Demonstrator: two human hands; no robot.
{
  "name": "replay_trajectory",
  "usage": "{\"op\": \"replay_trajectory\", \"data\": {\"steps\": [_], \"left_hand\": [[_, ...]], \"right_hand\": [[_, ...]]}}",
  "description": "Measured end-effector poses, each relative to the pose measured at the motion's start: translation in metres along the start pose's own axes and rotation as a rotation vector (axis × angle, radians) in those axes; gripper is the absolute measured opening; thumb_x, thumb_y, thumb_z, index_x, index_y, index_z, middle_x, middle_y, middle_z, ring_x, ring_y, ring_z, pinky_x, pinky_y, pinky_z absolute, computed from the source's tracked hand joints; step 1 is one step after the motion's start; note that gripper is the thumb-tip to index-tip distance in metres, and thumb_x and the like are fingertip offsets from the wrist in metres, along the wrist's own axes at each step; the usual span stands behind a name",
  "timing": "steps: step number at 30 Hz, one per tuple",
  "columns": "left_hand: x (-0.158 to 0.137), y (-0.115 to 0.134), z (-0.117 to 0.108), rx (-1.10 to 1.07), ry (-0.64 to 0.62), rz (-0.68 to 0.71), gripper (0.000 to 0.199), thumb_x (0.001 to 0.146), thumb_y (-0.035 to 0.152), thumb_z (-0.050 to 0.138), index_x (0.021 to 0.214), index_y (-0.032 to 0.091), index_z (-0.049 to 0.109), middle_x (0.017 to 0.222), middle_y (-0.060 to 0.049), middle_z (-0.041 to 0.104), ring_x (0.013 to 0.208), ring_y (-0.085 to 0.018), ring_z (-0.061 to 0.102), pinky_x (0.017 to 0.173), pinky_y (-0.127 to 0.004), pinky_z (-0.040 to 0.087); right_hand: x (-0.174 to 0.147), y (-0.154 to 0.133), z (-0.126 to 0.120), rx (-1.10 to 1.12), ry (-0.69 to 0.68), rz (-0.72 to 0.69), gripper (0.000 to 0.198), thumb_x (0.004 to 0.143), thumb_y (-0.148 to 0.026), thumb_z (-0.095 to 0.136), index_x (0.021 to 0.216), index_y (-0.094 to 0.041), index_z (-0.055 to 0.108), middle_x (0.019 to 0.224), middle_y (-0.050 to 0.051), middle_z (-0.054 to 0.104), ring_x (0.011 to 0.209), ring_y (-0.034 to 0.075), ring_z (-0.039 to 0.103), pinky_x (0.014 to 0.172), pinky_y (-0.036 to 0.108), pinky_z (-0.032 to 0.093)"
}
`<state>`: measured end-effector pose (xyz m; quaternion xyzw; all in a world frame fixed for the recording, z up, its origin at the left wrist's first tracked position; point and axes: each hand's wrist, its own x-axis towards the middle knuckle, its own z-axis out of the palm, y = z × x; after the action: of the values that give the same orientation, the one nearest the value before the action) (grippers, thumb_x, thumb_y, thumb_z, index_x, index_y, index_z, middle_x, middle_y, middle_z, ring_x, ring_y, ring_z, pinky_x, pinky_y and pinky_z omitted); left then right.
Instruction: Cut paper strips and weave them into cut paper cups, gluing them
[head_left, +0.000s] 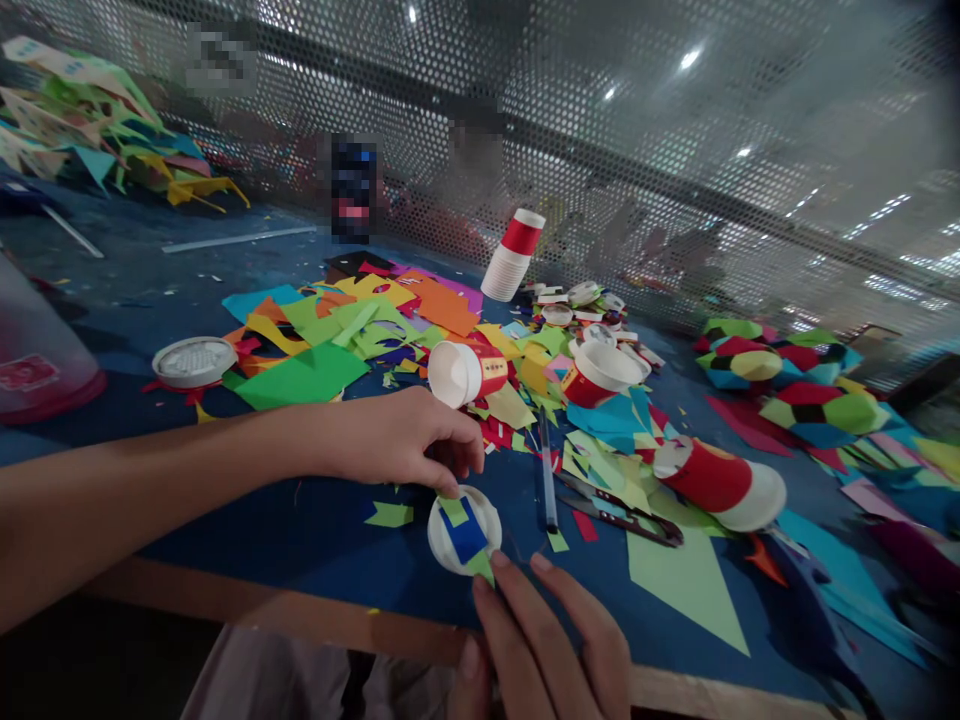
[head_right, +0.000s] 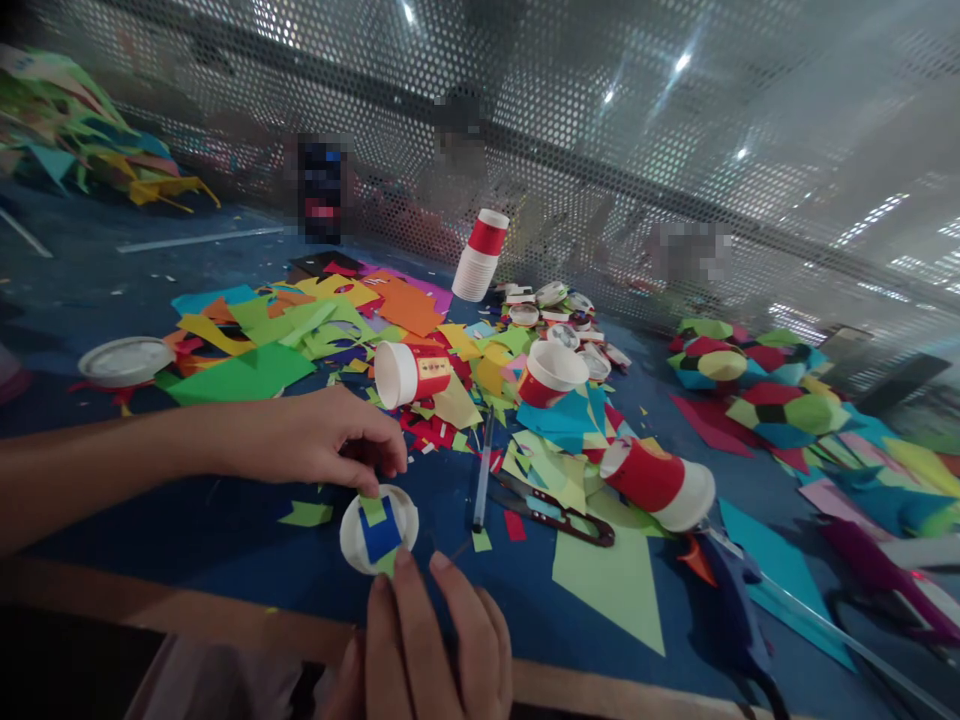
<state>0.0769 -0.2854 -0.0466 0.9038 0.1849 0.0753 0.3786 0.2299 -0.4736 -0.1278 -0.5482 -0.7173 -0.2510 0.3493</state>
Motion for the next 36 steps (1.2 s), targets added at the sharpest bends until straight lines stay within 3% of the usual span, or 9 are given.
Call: {"op": "replay_trajectory", "data": {"steps": [4,7,10,12,14,17,21,27,36], "left_hand": [[-0.002,-0.001,0.003,0.024,0.009,0.037,0.014,0.083,0.015,0.073,0.096,0.017,0.070,0.087,0.000,0.073,0.076,-0.012,0.066,0.066,-0.019,0.044],[-0.007,0.001,0.001,0.085,0.044,0.088,0.016,0.088,0.021,0.069,0.104,0.019,0.071,0.100,-0.003,0.073,0.092,-0.016,0.066,0.080,-0.022,0.045],[-0.013,0.003,-0.002,0.098,0.026,0.135,0.047,0.081,0.033,0.078,0.124,0.022,0.065,0.125,-0.006,0.067,0.117,-0.023,0.059,0.097,-0.028,0.041],[-0.015,0.003,-0.002,0.082,-0.015,0.143,0.072,0.071,0.036,0.086,0.135,0.022,0.057,0.138,-0.007,0.059,0.129,-0.026,0.050,0.105,-0.030,0.037],[-0.016,0.002,-0.001,0.078,-0.050,0.140,0.083,0.068,0.034,0.088,0.140,0.020,0.050,0.142,-0.008,0.057,0.134,-0.026,0.045,0.108,-0.030,0.033],[-0.015,-0.002,0.003,0.065,-0.079,0.149,0.084,0.072,0.031,0.086,0.144,0.018,0.044,0.134,-0.006,0.063,0.132,-0.025,0.045,0.109,-0.031,0.031],[-0.013,-0.002,0.005,0.041,-0.074,0.139,0.083,0.074,0.031,0.085,0.144,0.020,0.044,0.128,-0.004,0.066,0.126,-0.024,0.049,0.108,-0.032,0.031],[-0.013,-0.001,0.005,0.038,-0.076,0.123,0.080,0.073,0.031,0.085,0.142,0.021,0.046,0.127,-0.003,0.066,0.123,-0.024,0.051,0.107,-0.031,0.032],[-0.014,-0.001,0.006,0.039,-0.065,0.121,0.076,0.074,0.032,0.084,0.140,0.020,0.049,0.127,-0.004,0.067,0.121,-0.024,0.052,0.103,-0.031,0.033]], "right_hand": [[0.000,-0.005,0.004,0.017,0.016,0.010,0.023,0.082,-0.022,0.057,0.100,-0.025,0.070,0.094,0.005,0.080,0.096,0.033,0.073,0.079,0.046,0.054],[0.003,-0.007,0.010,0.063,0.120,0.025,0.015,0.080,-0.019,0.056,0.091,-0.024,0.063,0.088,0.005,0.081,0.096,0.031,0.073,0.081,0.045,0.053],[0.005,-0.007,0.014,0.116,0.165,0.009,0.013,0.082,-0.020,0.053,0.093,-0.023,0.061,0.089,0.006,0.081,0.104,0.029,0.070,0.084,0.045,0.050],[0.006,-0.006,0.014,0.119,0.132,-0.007,0.015,0.084,-0.021,0.053,0.097,-0.022,0.061,0.094,0.007,0.081,0.116,0.029,0.065,0.088,0.046,0.049],[0.007,-0.005,0.012,0.100,0.077,-0.027,0.020,0.085,-0.022,0.054,0.103,-0.020,0.061,0.102,0.009,0.080,0.127,0.030,0.057,0.092,0.048,0.047],[0.008,-0.002,0.008,0.067,-0.004,-0.055,0.028,0.085,-0.024,0.054,0.112,-0.017,0.062,0.108,0.010,0.078,0.132,0.033,0.052,0.095,0.050,0.045],[0.008,0.002,0.004,0.044,-0.050,-0.147,0.037,0.080,-0.029,0.063,0.114,-0.014,0.062,0.105,0.011,0.079,0.124,0.037,0.058,0.093,0.051,0.045],[0.004,-0.003,0.006,0.057,-0.050,-0.030,0.036,0.083,-0.030,0.062,0.117,-0.018,0.060,0.104,0.011,0.079,0.117,0.037,0.064,0.095,0.054,0.046],[0.003,0.001,0.008,0.084,-0.042,-0.054,0.038,0.091,-0.034,0.052,0.123,-0.017,0.060,0.106,0.011,0.078,0.126,0.035,0.057,0.100,0.052,0.042]]}}
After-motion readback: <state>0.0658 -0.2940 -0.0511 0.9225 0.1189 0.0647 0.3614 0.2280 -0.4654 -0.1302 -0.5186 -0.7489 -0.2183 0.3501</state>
